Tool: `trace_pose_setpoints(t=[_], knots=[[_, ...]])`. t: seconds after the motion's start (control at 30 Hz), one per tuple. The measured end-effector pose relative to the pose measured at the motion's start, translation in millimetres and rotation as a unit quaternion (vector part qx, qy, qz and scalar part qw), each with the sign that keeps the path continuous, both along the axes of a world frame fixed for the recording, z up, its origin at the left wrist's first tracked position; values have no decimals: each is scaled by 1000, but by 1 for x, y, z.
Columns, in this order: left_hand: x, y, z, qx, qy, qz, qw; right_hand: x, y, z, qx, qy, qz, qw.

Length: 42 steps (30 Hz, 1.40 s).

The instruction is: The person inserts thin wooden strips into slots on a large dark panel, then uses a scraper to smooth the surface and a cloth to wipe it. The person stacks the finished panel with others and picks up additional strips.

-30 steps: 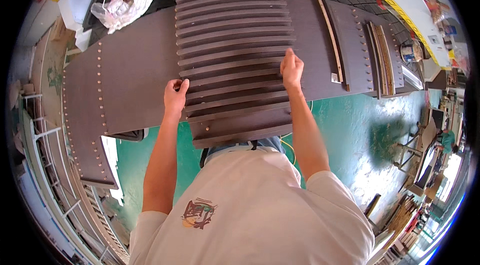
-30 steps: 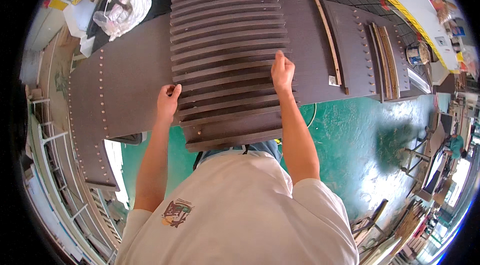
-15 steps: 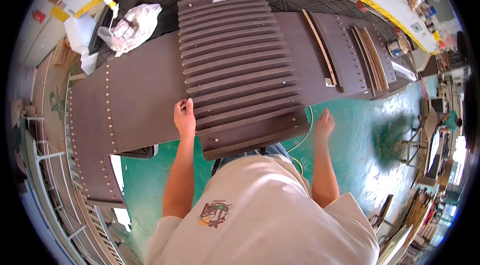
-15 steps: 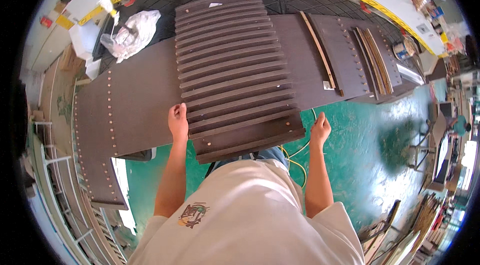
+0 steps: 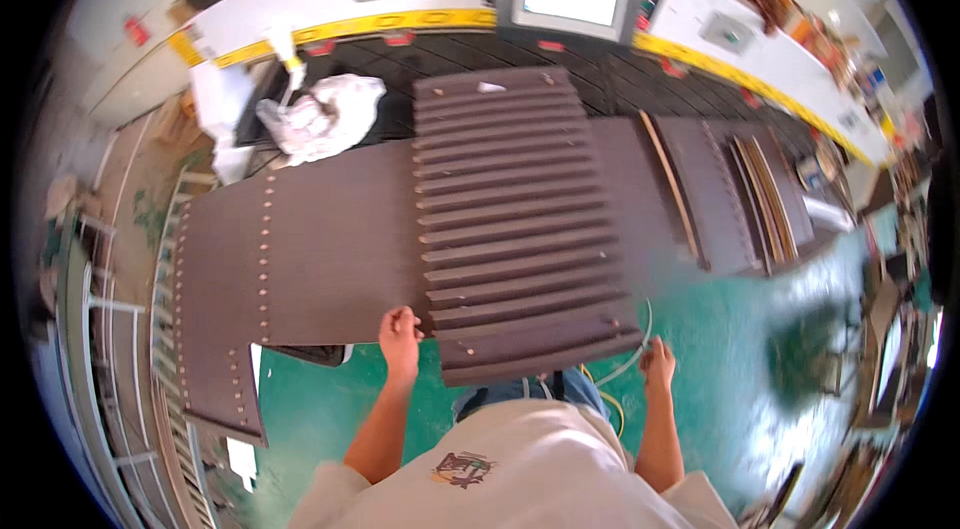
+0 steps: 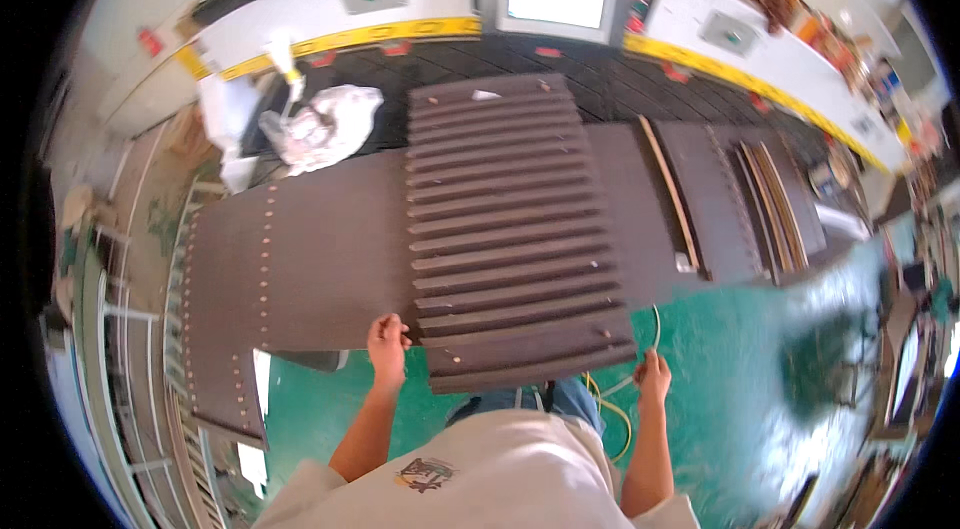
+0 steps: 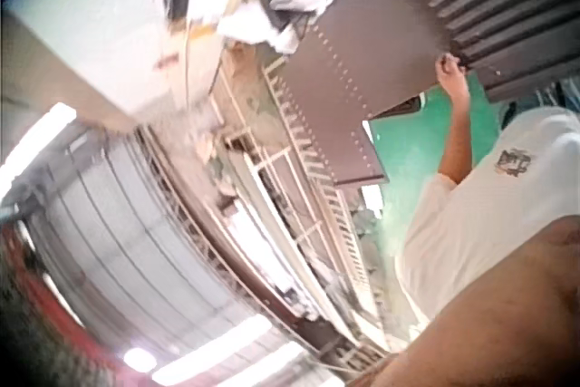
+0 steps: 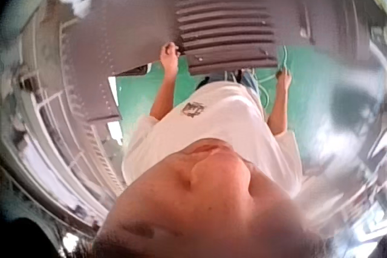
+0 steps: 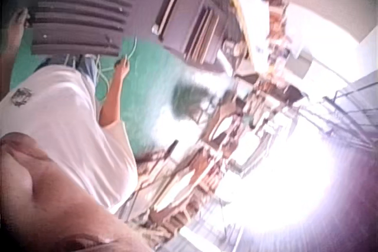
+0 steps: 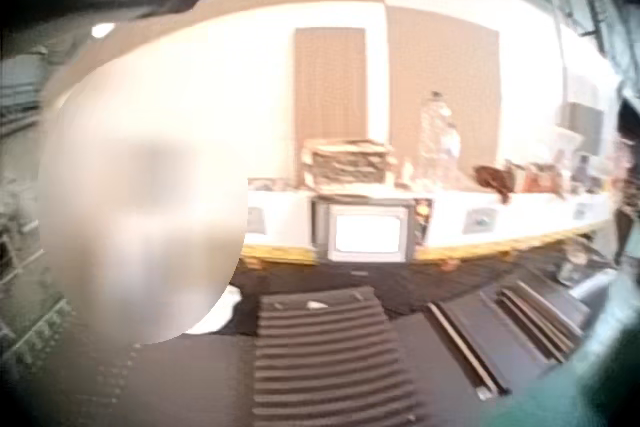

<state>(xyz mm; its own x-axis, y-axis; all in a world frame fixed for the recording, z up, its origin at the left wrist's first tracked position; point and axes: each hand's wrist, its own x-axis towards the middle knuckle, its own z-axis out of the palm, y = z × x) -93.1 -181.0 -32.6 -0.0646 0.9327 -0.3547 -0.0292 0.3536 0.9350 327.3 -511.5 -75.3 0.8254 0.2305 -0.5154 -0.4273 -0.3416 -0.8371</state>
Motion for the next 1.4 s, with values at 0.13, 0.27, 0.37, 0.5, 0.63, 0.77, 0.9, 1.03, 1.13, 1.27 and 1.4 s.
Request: trace_pose_setpoints(t=[0.13,0.27,0.37,0.5,0.63,0.77,0.9,1.03,1.13,1.27,1.4], knots=[[-11,-22,-2,-50,70,-32,996,-22,9,-14,166,203,-29,965],[-15,-36,0,-23,243,-99,965,-55,34,-13,261,324,-9,909],[-9,-30,0,-5,248,-98,964,-83,53,-2,339,388,86,853],[4,-16,18,52,326,-153,932,-116,65,-8,293,477,102,822],[-11,4,22,-11,279,-276,920,-169,88,11,277,429,111,853],[-16,24,23,-75,197,-374,903,-217,106,18,276,366,-22,888],[-21,37,15,-125,160,-451,869,-237,121,8,256,281,-106,919],[-16,36,14,-83,168,-470,863,-255,127,14,273,262,-129,916],[-16,36,19,-66,165,-471,864,-257,123,-10,176,236,-188,937],[-16,35,21,-79,151,-473,864,-269,123,7,236,221,-180,929],[-24,33,12,-62,154,-475,864,-289,95,17,274,242,-100,925]])
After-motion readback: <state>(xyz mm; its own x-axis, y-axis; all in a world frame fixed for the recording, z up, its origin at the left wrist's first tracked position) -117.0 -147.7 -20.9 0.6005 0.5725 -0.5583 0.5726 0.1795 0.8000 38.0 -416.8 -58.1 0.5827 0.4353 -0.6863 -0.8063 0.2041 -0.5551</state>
